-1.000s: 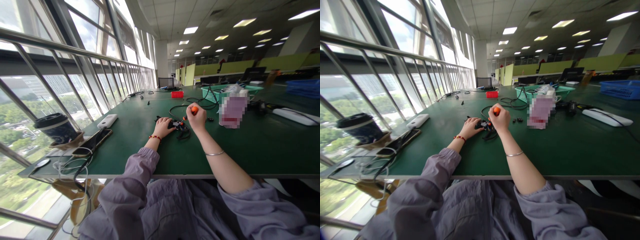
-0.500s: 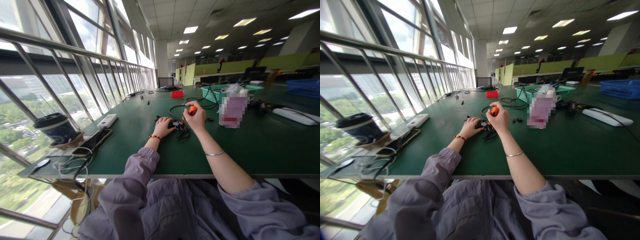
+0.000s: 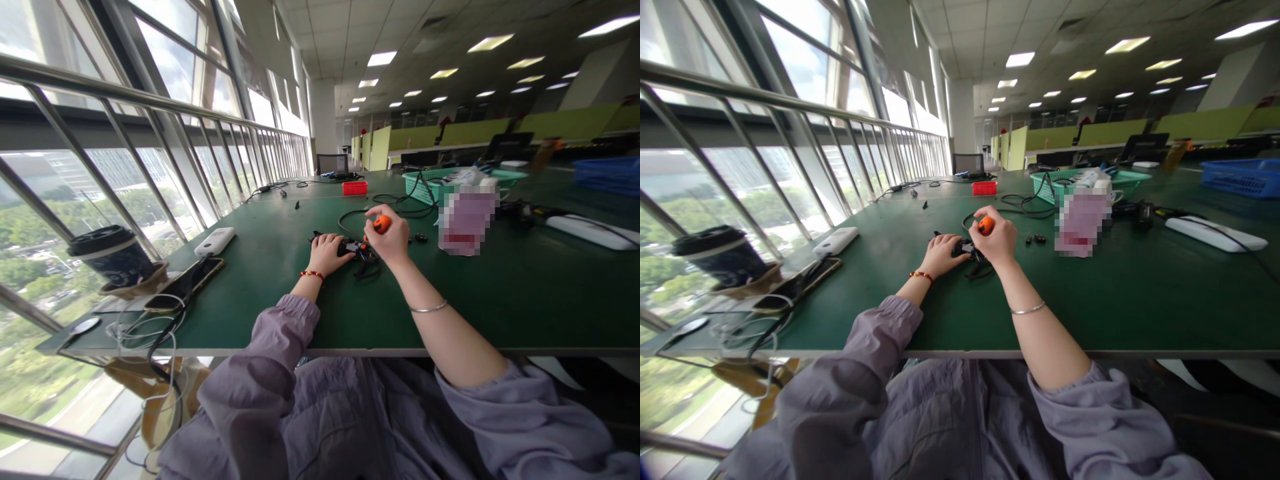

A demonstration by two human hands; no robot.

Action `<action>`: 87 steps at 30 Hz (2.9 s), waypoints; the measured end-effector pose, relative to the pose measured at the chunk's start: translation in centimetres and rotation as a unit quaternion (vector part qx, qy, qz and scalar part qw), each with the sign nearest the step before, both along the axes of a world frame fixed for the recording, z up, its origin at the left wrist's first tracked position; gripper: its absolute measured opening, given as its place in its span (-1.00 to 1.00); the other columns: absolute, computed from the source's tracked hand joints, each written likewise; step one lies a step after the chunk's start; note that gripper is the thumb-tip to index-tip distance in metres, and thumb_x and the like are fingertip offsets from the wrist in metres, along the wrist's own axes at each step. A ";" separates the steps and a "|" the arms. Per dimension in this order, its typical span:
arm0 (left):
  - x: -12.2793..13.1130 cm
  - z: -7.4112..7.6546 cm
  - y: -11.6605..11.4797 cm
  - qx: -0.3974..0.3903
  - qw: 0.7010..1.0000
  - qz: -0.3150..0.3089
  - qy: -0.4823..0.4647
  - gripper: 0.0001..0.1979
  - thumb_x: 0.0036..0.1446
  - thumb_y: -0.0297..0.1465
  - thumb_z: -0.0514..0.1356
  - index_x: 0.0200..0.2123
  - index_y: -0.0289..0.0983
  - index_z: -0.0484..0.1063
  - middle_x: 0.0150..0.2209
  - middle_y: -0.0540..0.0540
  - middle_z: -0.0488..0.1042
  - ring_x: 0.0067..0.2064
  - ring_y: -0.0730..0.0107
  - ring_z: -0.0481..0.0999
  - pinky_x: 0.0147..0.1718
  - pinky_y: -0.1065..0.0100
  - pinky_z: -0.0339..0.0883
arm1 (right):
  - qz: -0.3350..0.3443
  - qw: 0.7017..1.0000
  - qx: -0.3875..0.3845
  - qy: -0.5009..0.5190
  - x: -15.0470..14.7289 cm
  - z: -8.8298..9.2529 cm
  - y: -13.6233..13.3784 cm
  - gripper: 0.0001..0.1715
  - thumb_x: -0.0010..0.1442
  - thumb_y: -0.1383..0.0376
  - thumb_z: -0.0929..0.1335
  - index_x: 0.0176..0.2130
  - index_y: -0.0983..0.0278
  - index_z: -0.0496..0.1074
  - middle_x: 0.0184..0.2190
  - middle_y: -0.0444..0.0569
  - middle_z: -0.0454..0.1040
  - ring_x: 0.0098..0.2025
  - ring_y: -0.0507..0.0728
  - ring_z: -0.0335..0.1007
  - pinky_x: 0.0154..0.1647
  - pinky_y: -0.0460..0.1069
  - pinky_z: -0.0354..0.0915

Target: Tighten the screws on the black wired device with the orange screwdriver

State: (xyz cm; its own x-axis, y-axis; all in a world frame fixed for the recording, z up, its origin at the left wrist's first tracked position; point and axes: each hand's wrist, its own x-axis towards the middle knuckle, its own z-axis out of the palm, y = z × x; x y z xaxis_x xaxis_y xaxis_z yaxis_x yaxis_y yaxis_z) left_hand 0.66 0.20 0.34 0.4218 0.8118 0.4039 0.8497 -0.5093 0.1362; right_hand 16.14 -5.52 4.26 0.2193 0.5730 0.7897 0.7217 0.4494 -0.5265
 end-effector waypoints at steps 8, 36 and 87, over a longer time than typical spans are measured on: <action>0.5 0.0 -0.4 0.015 1.000 0.023 0.000 -0.51 0.14 -0.05 0.09 0.06 -0.16 0.31 0.14 -0.11 0.32 0.19 0.15 0.18 0.18 0.09 -0.01 | 0.006 0.996 0.082 0.045 0.0 -0.3 0.6 -0.61 0.01 0.11 0.32 -0.17 0.24 0.35 -0.55 -0.18 0.31 -0.50 0.06 0.27 -0.41 -0.05 0.19; 0.6 0.0 -0.4 0.007 1.000 0.025 0.002 -0.52 0.13 -0.06 0.11 0.06 -0.15 0.31 0.15 -0.11 0.30 0.19 0.15 0.17 0.17 0.10 0.02 | 0.027 0.993 0.109 0.017 -0.1 -0.6 1.0 -0.43 -0.06 0.16 0.35 -0.04 0.23 0.26 -0.35 -0.10 0.38 -0.49 0.04 0.23 -0.42 -0.02 0.24; 0.7 -0.1 -0.3 0.010 1.000 0.028 -0.004 -0.53 0.12 -0.05 0.10 0.04 -0.13 0.31 0.13 -0.11 0.32 0.19 0.14 0.17 0.18 0.06 -0.02 | -0.048 0.998 0.017 0.042 -0.6 -0.2 0.2 -0.75 0.05 0.10 0.28 -0.34 0.20 0.39 -0.55 -0.13 0.37 -0.48 0.09 0.31 -0.37 -0.02 0.21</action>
